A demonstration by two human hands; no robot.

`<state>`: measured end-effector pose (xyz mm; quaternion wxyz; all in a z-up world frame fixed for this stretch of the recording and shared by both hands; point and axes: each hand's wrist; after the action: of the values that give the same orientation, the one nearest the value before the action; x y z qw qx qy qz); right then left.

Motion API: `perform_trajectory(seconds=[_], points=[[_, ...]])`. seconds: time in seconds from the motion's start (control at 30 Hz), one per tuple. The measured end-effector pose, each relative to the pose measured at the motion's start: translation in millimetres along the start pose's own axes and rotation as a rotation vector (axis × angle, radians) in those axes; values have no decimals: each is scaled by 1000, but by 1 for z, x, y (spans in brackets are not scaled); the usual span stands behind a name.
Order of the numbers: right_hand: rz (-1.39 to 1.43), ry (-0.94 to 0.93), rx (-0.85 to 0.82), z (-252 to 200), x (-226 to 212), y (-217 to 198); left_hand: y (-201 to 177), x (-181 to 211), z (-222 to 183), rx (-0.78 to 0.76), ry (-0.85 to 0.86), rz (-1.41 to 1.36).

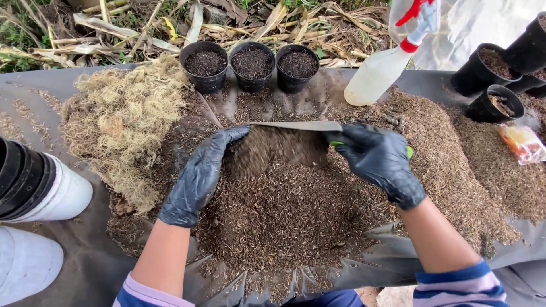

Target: Mixing soil on a table using a hand trowel and gloved hands to prepare for planting.

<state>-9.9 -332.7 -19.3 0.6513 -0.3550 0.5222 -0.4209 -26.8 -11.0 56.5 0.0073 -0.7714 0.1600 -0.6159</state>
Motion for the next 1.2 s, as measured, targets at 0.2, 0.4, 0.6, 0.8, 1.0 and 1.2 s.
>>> perform_trajectory(seconds=[0.2,0.4,0.6,0.8,1.0,1.2], points=[[419,-51,277,-30,23,6,-14,-71,44,159,597,9],[-6,140,327,-31,60,29,2,-62,42,314,322,-144],[-38,109,345,-28,71,42,56,-61,22,8,296,817],[-24,111,286,-24,78,44,104,-51,42,50,281,1013],[-54,107,287,-24,87,48,116,-42,50,-78,188,419],[39,175,301,-22,89,45,96,-40,54,-29,290,543]])
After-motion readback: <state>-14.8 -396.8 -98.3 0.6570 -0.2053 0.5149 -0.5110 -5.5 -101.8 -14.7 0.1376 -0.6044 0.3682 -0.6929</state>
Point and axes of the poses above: each hand's wrist, its own z-axis towards the middle knuckle, its own y-axis out of the palm, x = y × z
